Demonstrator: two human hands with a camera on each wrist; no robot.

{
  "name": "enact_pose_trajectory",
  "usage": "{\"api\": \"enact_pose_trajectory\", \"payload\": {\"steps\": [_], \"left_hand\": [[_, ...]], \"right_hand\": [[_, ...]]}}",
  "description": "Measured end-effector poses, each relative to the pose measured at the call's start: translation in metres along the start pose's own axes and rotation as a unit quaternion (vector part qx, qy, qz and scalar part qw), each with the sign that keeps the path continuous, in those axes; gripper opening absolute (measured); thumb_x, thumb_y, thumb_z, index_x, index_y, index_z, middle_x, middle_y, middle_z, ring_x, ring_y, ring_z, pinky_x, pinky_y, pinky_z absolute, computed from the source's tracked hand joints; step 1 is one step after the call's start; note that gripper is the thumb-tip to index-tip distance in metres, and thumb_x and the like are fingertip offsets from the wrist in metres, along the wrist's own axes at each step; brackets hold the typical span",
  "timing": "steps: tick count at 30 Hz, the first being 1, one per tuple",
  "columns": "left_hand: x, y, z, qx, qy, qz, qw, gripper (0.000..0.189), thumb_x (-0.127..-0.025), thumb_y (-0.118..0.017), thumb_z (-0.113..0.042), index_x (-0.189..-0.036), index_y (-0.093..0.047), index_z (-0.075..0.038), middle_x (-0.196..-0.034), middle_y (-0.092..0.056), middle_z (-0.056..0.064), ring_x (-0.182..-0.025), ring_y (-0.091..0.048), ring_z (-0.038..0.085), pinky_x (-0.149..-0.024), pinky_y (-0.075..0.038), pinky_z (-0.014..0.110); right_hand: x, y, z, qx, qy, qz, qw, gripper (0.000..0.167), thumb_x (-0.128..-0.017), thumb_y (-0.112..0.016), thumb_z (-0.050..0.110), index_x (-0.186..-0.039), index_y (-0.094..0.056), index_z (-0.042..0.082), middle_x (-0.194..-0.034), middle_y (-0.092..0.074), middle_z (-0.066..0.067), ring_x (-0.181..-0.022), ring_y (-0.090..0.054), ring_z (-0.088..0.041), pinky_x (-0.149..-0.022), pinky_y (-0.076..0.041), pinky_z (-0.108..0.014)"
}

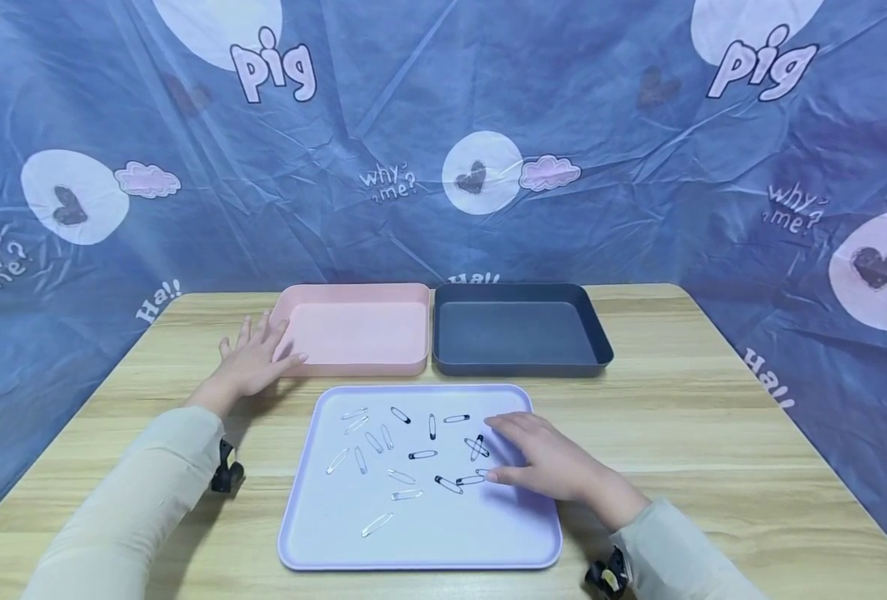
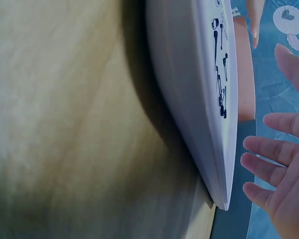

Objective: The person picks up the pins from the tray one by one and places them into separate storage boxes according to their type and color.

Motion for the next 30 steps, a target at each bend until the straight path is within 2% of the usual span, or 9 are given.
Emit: {"api": "enact_pose_trajectory", "payload": {"steps": [10,18,30], "left_hand": [[0.0,-0.005,0.001,0.01,0.006,0.015,0.9998,0.08,-0.082,-0.033,-0.061,-0.139,-0.01,-0.009,-0.14,0.012,0.021,-0.121,0.013,0.045,-0.086,0.011,0.066],[-0.004,-0.007,0.004,0.002,0.003,0.018,0.9998,0.081,-0.082,-0.031,-0.062,-0.139,-0.008,-0.01,-0.14,0.013,0.02,-0.121,0.014,0.045,-0.087,0.008,0.066],[-0.005,-0.008,0.007,0.006,0.003,0.018,0.9998,0.083,-0.081,-0.028,-0.064,-0.14,-0.007,-0.01,-0.14,0.011,0.021,-0.123,0.01,0.045,-0.088,0.006,0.066]], "right_hand": [[0.001,-0.014,-0.004,-0.042,-0.029,0.032,0.9982,0.063,-0.075,-0.062,0.042,-0.119,-0.048,-0.001,-0.117,-0.05,-0.013,-0.111,-0.042,-0.029,-0.093,-0.031,-0.043],[0.0,-0.017,0.002,-0.068,-0.007,0.037,0.997,0.056,-0.075,-0.064,0.035,-0.114,-0.051,-0.003,-0.111,-0.053,-0.011,-0.105,-0.047,-0.028,-0.089,-0.036,-0.043],[-0.003,-0.018,0.003,-0.056,0.008,0.025,0.9981,0.033,-0.072,-0.068,0.02,-0.099,-0.061,0.003,-0.095,-0.058,0.001,-0.088,-0.052,-0.012,-0.08,-0.043,-0.031]]}}
Point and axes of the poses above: each hand's wrist, its own x-axis away from the middle knuckle, its own y-axis out of the back of the hand, z = x × y, the point moved 10 cm from there along -x, towards the middle knuckle
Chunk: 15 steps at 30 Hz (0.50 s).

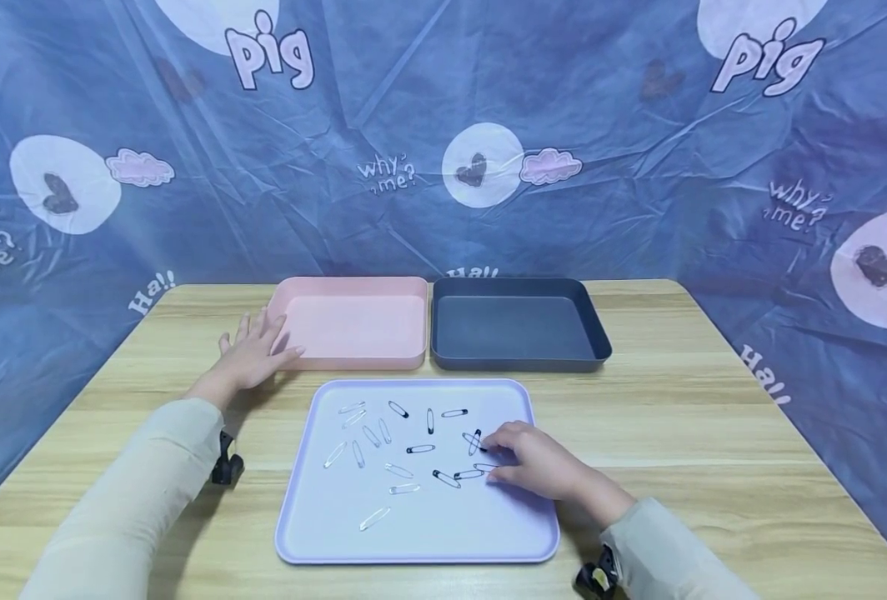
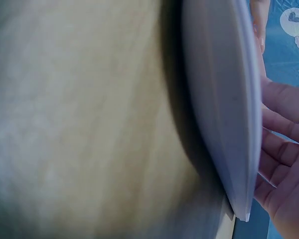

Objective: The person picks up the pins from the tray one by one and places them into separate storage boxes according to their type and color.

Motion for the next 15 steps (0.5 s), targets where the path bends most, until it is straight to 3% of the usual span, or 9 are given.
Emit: {"api": "enact_pose_trajectory", "payload": {"steps": [6,15], "left_hand": [[-0.0005,-0.0003,0.0012,0.012,-0.006,0.003,0.9999,0.079,-0.083,-0.031,-0.059,-0.139,-0.008,-0.008,-0.139,0.012,0.022,-0.123,0.011,0.043,-0.091,0.005,0.064],[-0.0015,-0.0005,0.0025,0.018,-0.016,0.005,0.9997,0.079,-0.084,-0.03,-0.059,-0.139,-0.009,-0.006,-0.14,0.005,0.024,-0.125,0.013,0.036,-0.095,0.003,0.058]], "right_hand": [[0.0004,0.0001,-0.0006,-0.017,0.008,-0.015,0.9997,0.023,-0.072,-0.069,0.017,-0.091,-0.063,0.006,-0.086,-0.057,0.006,-0.079,-0.052,-0.008,-0.073,-0.045,-0.027],[0.0013,-0.0045,-0.0072,-0.064,-0.046,-0.016,0.9968,0.015,-0.071,-0.068,0.011,-0.085,-0.063,0.008,-0.079,-0.052,0.008,-0.071,-0.049,-0.005,-0.064,-0.044,-0.021]]}}
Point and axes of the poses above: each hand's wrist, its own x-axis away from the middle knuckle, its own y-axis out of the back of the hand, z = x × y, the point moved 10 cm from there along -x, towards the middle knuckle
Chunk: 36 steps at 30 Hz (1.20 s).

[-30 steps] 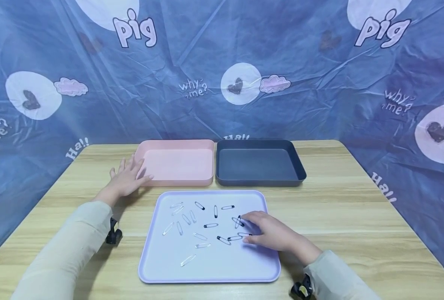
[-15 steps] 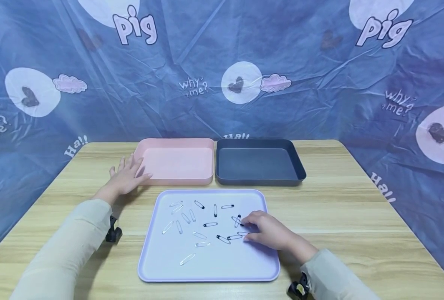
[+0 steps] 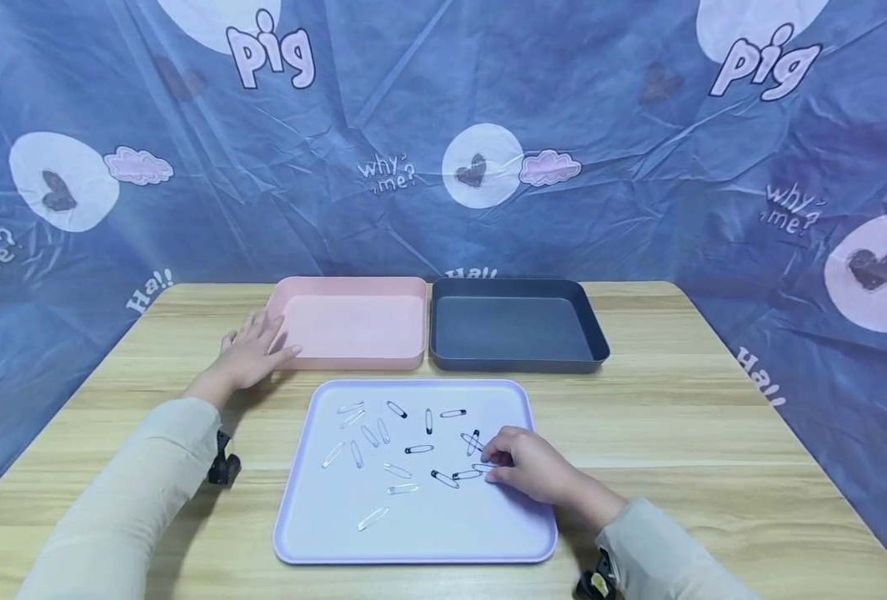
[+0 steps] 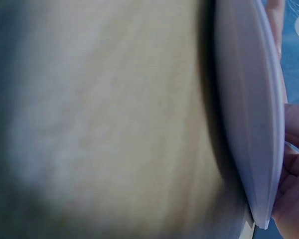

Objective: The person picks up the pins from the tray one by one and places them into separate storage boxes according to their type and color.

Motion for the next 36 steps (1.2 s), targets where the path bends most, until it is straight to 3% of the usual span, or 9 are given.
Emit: {"api": "enact_pose_trajectory", "payload": {"steps": [12,28,36], "left_hand": [[-0.001,-0.002,0.002,-0.001,-0.006,0.005,1.0,0.082,-0.083,-0.027,-0.062,-0.139,-0.007,-0.005,-0.139,0.006,0.025,-0.125,0.012,0.038,-0.096,0.003,0.057],[-0.004,-0.004,0.004,0.012,-0.007,0.003,0.9999,0.08,-0.084,-0.03,-0.058,-0.138,-0.009,-0.003,-0.139,0.008,0.025,-0.125,0.012,0.038,-0.098,0.003,0.055],[-0.005,-0.004,0.002,0.02,-0.01,0.003,0.9997,0.081,-0.084,-0.03,-0.059,-0.138,-0.009,-0.002,-0.139,0.01,0.026,-0.125,0.012,0.037,-0.098,0.002,0.055]], "right_hand": [[-0.004,-0.002,-0.004,0.006,-0.04,-0.028,0.9988,0.01,-0.072,-0.065,0.003,-0.074,-0.061,0.012,-0.072,-0.05,0.01,-0.065,-0.046,-0.003,-0.058,-0.043,-0.02],[-0.005,-0.003,-0.004,0.011,-0.044,-0.028,0.9986,0.013,-0.074,-0.063,0.004,-0.069,-0.057,0.015,-0.068,-0.048,0.01,-0.063,-0.045,-0.002,-0.056,-0.042,-0.02],[-0.003,0.001,-0.012,-0.045,-0.068,-0.028,0.9963,0.008,-0.077,-0.063,0.008,-0.072,-0.058,0.012,-0.068,-0.053,0.008,-0.064,-0.049,-0.004,-0.058,-0.044,-0.02]]}}
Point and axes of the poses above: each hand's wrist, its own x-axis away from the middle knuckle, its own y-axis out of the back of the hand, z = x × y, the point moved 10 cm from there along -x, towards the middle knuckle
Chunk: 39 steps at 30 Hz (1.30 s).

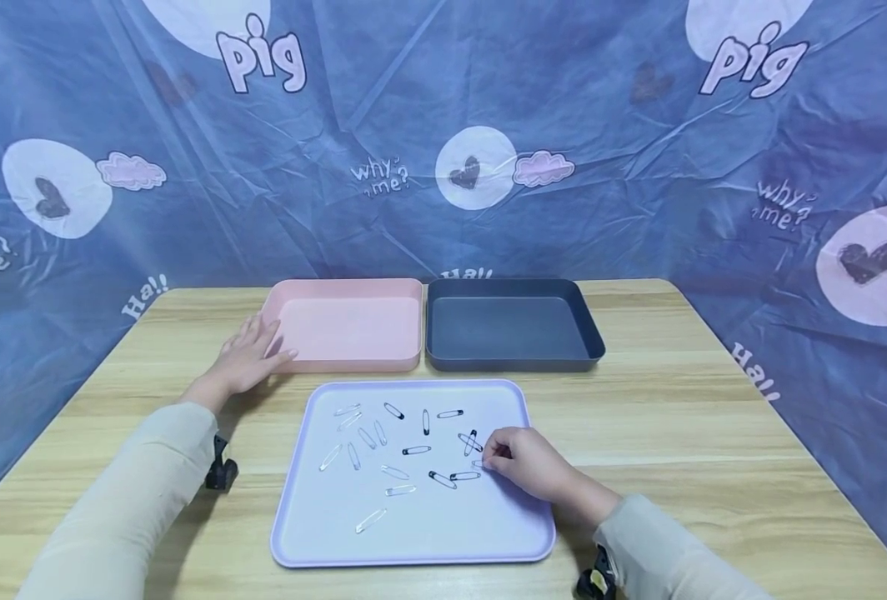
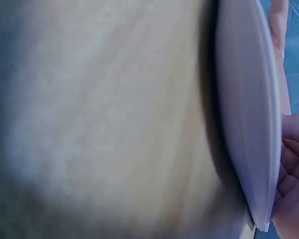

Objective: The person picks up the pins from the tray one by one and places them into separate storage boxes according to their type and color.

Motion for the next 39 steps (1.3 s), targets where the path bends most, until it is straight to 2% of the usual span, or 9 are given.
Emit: {"api": "enact_pose_trajectory", "payload": {"steps": [10,19,24,30,39], "left_hand": [[0.001,-0.001,0.0,-0.002,0.005,0.006,1.0,0.08,-0.085,-0.029,-0.058,-0.138,-0.008,-0.002,-0.139,0.01,0.026,-0.125,0.012,0.037,-0.098,0.002,0.054],[0.003,-0.002,0.0,-0.006,0.003,0.008,0.9999,0.079,-0.086,-0.03,-0.056,-0.138,-0.008,-0.001,-0.138,0.01,0.026,-0.126,0.01,0.038,-0.099,0.002,0.053],[0.002,-0.003,-0.001,-0.009,-0.002,0.003,1.0,0.079,-0.085,-0.03,-0.057,-0.138,-0.009,-0.001,-0.138,0.009,0.027,-0.125,0.009,0.039,-0.098,0.001,0.054],[0.002,-0.004,-0.001,-0.019,-0.007,0.004,0.9998,0.079,-0.086,-0.029,-0.056,-0.137,-0.009,0.0,-0.138,0.008,0.027,-0.125,0.008,0.04,-0.099,0.001,0.053],[0.001,-0.006,-0.001,-0.021,-0.008,0.007,0.9997,0.078,-0.086,-0.027,-0.057,-0.137,-0.009,-0.001,-0.138,0.007,0.026,-0.126,0.006,0.039,-0.1,0.002,0.051]], "right_hand": [[-0.001,0.0,-0.002,-0.037,-0.011,-0.002,0.9993,0.007,-0.078,-0.062,0.009,-0.072,-0.058,0.01,-0.065,-0.053,0.006,-0.06,-0.048,-0.004,-0.054,-0.044,-0.02],[-0.002,-0.007,0.002,-0.12,-0.024,0.025,0.9921,0.008,-0.079,-0.061,0.009,-0.074,-0.058,0.004,-0.067,-0.055,-0.001,-0.058,-0.051,-0.007,-0.053,-0.047,-0.023],[-0.004,-0.002,0.002,-0.128,-0.032,0.013,0.9911,0.007,-0.079,-0.06,0.007,-0.075,-0.058,0.003,-0.066,-0.055,-0.003,-0.057,-0.052,-0.009,-0.052,-0.047,-0.024],[-0.012,0.003,0.009,-0.127,-0.02,0.009,0.9916,0.007,-0.079,-0.06,0.009,-0.076,-0.059,0.002,-0.066,-0.056,-0.002,-0.057,-0.052,-0.01,-0.051,-0.045,-0.023],[-0.023,0.005,0.019,-0.168,-0.009,0.014,0.9857,0.01,-0.08,-0.058,0.005,-0.079,-0.058,-0.004,-0.069,-0.059,-0.01,-0.059,-0.056,-0.013,-0.056,-0.049,-0.027]]}}
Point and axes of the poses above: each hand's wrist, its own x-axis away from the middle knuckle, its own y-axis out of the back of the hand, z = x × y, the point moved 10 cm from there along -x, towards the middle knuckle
